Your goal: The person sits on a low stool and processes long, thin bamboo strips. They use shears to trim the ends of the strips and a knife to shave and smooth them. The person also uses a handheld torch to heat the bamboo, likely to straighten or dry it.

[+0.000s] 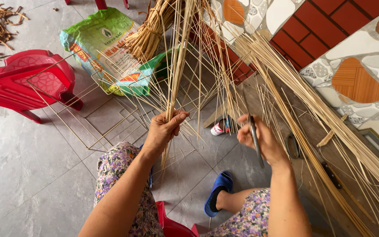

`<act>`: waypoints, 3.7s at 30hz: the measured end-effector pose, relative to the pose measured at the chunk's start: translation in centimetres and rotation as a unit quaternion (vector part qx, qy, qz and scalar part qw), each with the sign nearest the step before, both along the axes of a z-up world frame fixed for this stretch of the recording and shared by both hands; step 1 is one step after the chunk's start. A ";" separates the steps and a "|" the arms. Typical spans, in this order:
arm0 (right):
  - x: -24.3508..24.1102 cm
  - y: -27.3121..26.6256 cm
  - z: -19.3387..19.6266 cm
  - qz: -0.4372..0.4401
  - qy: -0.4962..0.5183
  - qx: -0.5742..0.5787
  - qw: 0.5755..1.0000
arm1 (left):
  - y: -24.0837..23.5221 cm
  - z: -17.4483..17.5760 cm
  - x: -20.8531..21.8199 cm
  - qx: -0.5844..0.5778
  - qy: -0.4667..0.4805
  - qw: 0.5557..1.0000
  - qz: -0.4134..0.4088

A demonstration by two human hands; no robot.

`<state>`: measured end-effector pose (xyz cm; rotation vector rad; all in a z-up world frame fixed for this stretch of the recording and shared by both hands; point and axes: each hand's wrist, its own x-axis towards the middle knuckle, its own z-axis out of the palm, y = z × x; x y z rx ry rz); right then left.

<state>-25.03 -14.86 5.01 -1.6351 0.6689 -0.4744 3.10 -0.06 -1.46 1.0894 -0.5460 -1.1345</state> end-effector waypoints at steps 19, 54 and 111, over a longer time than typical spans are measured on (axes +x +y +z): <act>-6.9 6.1 -4.1 -0.122 0.053 0.114 0.985 | -0.8 -0.8 -4.6 0.031 -0.111 0.981 -0.156; -12.0 -5.3 -2.5 -0.483 -0.168 -0.130 0.849 | -0.1 -1.1 0.0 0.015 -0.028 0.999 0.042; 22.5 1.5 -10.0 -0.093 -0.030 -0.078 0.992 | 1.7 -5.0 6.2 -0.024 0.086 0.970 0.227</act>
